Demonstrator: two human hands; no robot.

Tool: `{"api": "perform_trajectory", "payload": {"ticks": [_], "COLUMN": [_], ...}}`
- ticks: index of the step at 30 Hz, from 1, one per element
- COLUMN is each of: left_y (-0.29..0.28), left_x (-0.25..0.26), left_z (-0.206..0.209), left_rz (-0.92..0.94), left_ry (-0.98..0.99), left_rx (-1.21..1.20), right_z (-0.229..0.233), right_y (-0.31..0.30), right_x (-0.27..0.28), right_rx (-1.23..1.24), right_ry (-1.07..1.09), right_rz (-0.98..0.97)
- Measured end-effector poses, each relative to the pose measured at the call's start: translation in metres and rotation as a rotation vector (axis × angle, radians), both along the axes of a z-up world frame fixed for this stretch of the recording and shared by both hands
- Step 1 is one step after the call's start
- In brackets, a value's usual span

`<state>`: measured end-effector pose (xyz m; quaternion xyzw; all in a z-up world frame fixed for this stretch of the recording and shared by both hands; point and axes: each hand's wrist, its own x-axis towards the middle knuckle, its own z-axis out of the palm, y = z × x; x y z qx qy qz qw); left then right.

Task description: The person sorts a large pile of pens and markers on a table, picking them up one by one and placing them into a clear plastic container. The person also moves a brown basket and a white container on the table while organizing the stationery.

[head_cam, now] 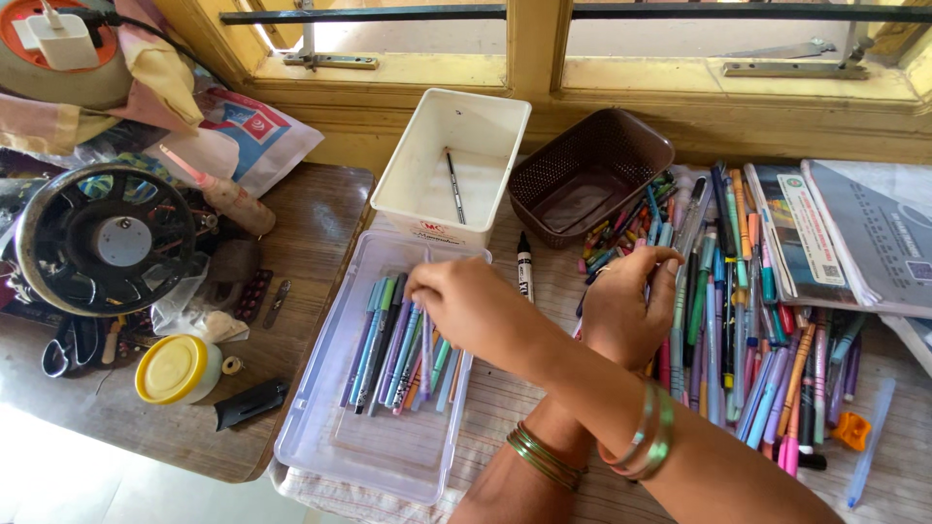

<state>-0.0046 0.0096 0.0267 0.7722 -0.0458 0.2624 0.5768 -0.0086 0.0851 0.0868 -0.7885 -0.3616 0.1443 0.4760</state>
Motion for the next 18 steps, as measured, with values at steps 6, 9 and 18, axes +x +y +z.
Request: {"api": "perform_trajectory", "payload": {"ticks": [6,9,18], "left_y": [0.002,0.004,0.003], "left_x": [-0.002,-0.006,0.0], "left_z": [0.003,0.003,0.002], "left_rz": [0.013,-0.025,0.016], "left_ry": [-0.065,0.008,-0.061], "left_rx": [0.013,-0.018,-0.011], "right_z": [-0.013,-0.007,0.008], "right_y": [0.018,0.022,0.004], "right_x": [0.004,0.006,-0.007], "right_rx": [-0.425,-0.582,-0.398], "right_ry": [-0.452,-0.524,-0.624], "right_rz": [0.033,0.107,0.067]}}
